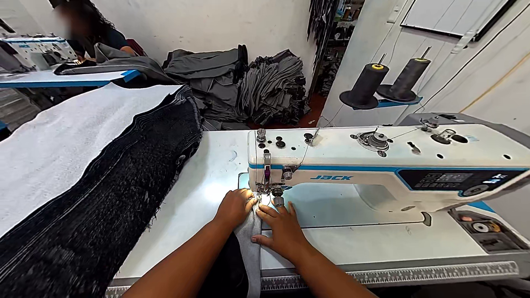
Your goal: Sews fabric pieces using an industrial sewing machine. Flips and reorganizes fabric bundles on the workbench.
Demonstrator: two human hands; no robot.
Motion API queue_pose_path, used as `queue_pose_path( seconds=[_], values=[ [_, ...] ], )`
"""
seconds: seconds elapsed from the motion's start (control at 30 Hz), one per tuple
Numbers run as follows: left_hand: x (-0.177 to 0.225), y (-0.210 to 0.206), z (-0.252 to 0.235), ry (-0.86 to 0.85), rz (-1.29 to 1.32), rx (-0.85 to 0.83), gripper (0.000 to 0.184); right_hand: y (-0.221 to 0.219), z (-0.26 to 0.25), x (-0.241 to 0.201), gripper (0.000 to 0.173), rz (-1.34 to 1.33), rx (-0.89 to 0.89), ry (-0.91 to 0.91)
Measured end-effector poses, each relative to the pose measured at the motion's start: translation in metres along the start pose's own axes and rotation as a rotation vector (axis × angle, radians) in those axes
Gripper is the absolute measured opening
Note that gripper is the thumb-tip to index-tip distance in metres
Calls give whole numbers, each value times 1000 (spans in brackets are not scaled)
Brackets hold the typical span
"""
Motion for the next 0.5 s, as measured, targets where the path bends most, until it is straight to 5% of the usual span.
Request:
queue_pose_path(
  seconds=[0.5],
  values=[
    [-3,9,-12,6,-29,11,36,-1,0,-6,67,-45,2,-22]
  ],
)
Point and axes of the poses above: each hand's wrist, its own z-axis away from the middle knuckle, its own y-axis out of the back of the hand, x = y × z, the point moved 7 cm from there along -z, towards the middle knuckle, and after that the axes turned 5 degrees about z, right-handed, at the moved point
